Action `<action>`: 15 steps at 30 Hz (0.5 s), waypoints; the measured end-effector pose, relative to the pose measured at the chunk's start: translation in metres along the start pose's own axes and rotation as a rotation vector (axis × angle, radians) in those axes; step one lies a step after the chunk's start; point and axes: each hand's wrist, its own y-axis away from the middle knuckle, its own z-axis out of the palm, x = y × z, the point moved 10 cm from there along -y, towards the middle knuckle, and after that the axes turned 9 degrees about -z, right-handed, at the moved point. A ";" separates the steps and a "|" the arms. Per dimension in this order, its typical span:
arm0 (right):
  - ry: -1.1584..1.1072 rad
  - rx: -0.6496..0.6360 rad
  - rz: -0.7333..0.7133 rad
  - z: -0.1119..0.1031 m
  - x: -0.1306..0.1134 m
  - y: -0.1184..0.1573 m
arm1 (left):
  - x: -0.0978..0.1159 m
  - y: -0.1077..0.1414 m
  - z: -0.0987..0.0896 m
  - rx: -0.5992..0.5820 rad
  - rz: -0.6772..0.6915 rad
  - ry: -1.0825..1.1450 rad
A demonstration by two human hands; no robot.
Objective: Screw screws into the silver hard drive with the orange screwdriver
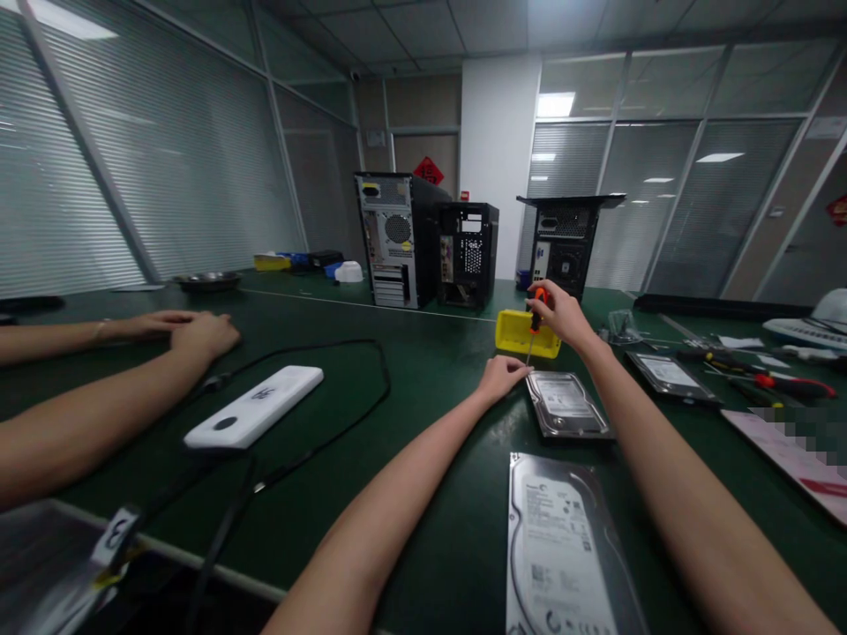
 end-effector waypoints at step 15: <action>0.043 -0.044 -0.033 0.002 -0.004 -0.008 | 0.002 -0.004 -0.002 -0.009 -0.016 0.031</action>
